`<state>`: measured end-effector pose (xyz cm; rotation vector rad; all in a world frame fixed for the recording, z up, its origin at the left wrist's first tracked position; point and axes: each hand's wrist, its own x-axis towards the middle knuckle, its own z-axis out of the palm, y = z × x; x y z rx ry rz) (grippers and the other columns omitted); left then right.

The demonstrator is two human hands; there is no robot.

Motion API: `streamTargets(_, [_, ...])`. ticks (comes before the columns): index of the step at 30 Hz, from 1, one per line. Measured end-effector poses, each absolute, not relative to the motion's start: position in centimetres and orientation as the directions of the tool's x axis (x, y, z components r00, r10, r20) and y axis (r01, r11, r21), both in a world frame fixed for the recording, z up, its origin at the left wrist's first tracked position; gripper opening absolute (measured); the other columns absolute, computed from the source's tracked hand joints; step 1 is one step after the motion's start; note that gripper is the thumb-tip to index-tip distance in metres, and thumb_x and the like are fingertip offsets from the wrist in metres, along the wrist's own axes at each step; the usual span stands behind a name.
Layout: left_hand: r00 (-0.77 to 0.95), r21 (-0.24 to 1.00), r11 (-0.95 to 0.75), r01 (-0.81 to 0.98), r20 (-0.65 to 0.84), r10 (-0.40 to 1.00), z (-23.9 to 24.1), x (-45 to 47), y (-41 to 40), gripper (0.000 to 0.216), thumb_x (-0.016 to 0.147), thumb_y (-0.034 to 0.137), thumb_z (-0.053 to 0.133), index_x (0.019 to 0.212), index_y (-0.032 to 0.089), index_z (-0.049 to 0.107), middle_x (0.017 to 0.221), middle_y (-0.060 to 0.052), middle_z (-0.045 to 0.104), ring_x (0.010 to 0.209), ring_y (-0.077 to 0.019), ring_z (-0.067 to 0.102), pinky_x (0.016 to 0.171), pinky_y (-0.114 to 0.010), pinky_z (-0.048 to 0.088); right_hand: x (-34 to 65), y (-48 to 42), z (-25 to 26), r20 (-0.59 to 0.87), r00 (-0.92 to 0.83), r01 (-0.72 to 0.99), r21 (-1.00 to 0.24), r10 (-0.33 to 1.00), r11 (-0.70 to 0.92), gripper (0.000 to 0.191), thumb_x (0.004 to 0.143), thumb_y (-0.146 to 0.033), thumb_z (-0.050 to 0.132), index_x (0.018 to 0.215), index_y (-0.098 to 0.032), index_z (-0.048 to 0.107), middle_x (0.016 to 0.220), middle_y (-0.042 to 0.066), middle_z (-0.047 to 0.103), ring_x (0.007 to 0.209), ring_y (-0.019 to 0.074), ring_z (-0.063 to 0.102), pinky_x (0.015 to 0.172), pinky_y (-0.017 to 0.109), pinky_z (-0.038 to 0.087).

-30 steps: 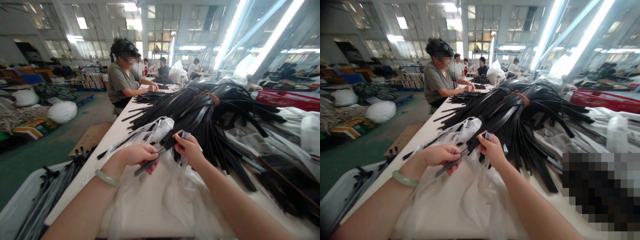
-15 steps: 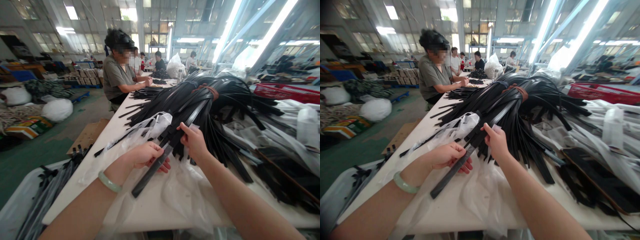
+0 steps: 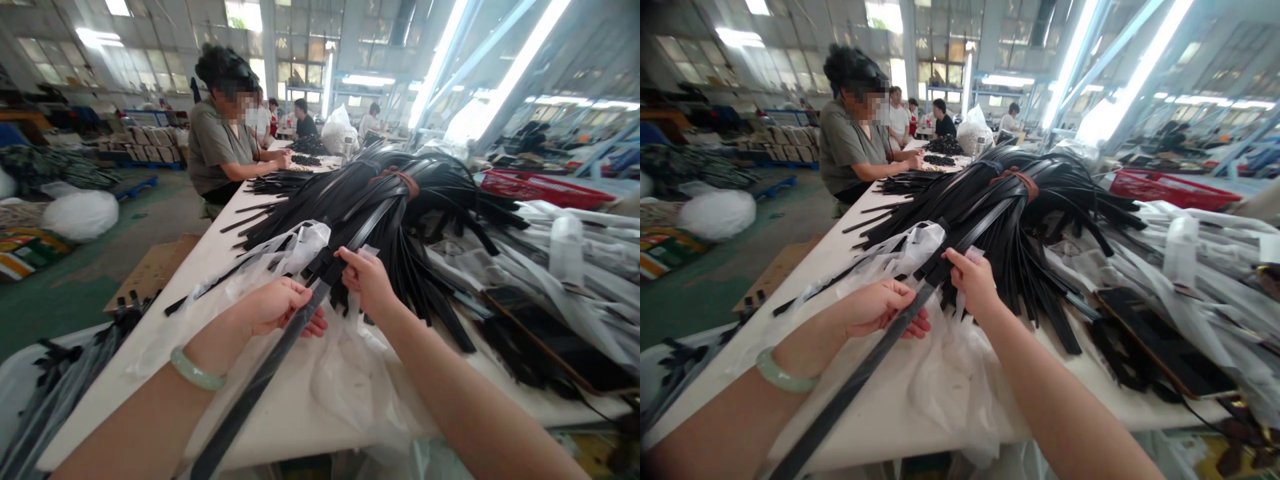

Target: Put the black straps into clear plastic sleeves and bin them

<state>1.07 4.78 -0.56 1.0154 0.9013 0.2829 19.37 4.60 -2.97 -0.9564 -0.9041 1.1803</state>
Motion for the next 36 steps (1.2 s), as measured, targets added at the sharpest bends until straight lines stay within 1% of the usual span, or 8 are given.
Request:
streamTargets(4, [0.55, 0.838, 0.531, 0.126, -0.504, 0.666, -0.3, 1.2, 4.8, 0.025, 0.088, 0.022, 0.054, 0.077, 0.006, 0.07, 0.08, -0.018, 0.075, 0.071, -0.0246, 0.073, 0.064, -0.031, 0.058, 18.5, 4.1, -3.1, 0.072, -0.156, -0.194, -0.98, 0.985, 0.041, 0.032, 0.064, -0.043, 0.077, 0.068, -0.013, 0.064, 0.043, -0.009, 0.037, 0.038, 0.004, 0.024, 0.039, 0.022, 0.011])
streamTargets(10, [0.581, 0.833, 0.521, 0.187, -0.522, 0.625, -0.5, 1.3, 5.1, 0.028, 0.089, 0.025, 0.054, 0.076, 0.006, 0.07, 0.083, -0.021, 0.074, 0.074, -0.0277, 0.073, 0.061, -0.028, 0.058, 19.7, 5.6, -2.8, 0.016, 0.21, -0.365, -0.926, 0.977, 0.094, 0.033, 0.065, -0.046, 0.073, 0.072, -0.015, 0.064, 0.037, -0.011, 0.032, 0.034, 0.0039, 0.019, 0.038, 0.022, 0.009])
streamTargets(16, [0.477, 0.849, 0.518, 0.099, -0.498, 0.724, -0.7, 1.8, 5.1, 0.024, 0.089, 0.018, 0.051, 0.078, 0.007, 0.071, 0.078, -0.018, 0.075, 0.068, -0.0238, 0.073, 0.06, -0.028, 0.058, 18.1, 4.5, -2.9, 0.019, -0.135, -0.264, -0.964, 0.991, -0.018, 0.035, 0.065, -0.043, 0.075, 0.075, -0.011, 0.07, 0.04, -0.008, 0.038, 0.036, 0.004, 0.023, 0.038, 0.023, 0.009])
streamTargets(22, [0.576, 0.826, 0.538, 0.169, -0.526, 0.626, -0.9, 1.7, 4.8, 0.031, 0.09, 0.022, 0.051, 0.072, 0.004, 0.07, 0.076, -0.021, 0.073, 0.065, -0.0241, 0.072, 0.06, -0.029, 0.057, 19.6, 5.3, -2.7, 0.025, 0.224, -0.408, -0.905, 0.974, 0.117, 0.033, 0.067, -0.046, 0.074, 0.071, -0.014, 0.065, 0.038, -0.011, 0.033, 0.034, 0.0035, 0.019, 0.036, 0.022, 0.008])
streamTargets(28, [0.537, 0.852, 0.522, 0.046, -0.462, 0.706, -0.8, 1.7, 4.7, 0.026, 0.089, 0.018, 0.05, 0.075, 0.006, 0.07, 0.073, -0.017, 0.074, 0.062, -0.0223, 0.071, 0.058, -0.029, 0.057, 17.9, 4.2, -3.2, 0.033, -0.065, -0.245, -0.969, 0.997, 0.016, 0.03, 0.066, -0.041, 0.076, 0.067, -0.013, 0.067, 0.041, -0.007, 0.038, 0.038, 0.0048, 0.026, 0.038, 0.023, 0.011])
streamTargets(31, [0.56, 0.856, 0.51, 0.082, -0.463, 0.687, -0.8, 1.5, 4.9, 0.027, 0.088, 0.022, 0.054, 0.072, 0.006, 0.069, 0.073, -0.018, 0.073, 0.062, -0.0228, 0.071, 0.059, -0.03, 0.056, 18.0, 4.4, -3.2, 0.056, 0.03, -0.282, -0.957, 0.998, 0.062, 0.034, 0.07, -0.046, 0.073, 0.078, -0.014, 0.069, 0.041, -0.01, 0.033, 0.037, 0.0048, 0.019, 0.038, 0.023, 0.009])
streamTargets(33, [0.552, 0.861, 0.498, 0.098, -0.464, 0.693, -0.9, 1.5, 4.9, 0.028, 0.086, 0.025, 0.056, 0.071, 0.006, 0.069, 0.072, -0.018, 0.073, 0.063, -0.0233, 0.071, 0.059, -0.03, 0.056, 18.6, 4.6, -3.3, 0.09, 0.089, -0.27, -0.956, 0.992, 0.111, 0.033, 0.07, -0.047, 0.073, 0.069, -0.015, 0.064, 0.041, -0.009, 0.034, 0.037, 0.0047, 0.019, 0.038, 0.023, 0.008])
streamTargets(36, [0.52, 0.871, 0.487, 0.06, -0.444, 0.73, -1.0, 1.5, 4.9, 0.024, 0.084, 0.026, 0.059, 0.071, 0.007, 0.069, 0.071, -0.017, 0.073, 0.061, -0.0225, 0.071, 0.058, -0.029, 0.055, 18.9, 4.6, -3.6, 0.128, -0.063, -0.113, -0.986, 0.99, 0.12, 0.043, 0.072, -0.046, 0.072, 0.049, -0.017, 0.05, 0.041, -0.006, 0.038, 0.039, 0.0052, 0.025, 0.039, 0.024, 0.013])
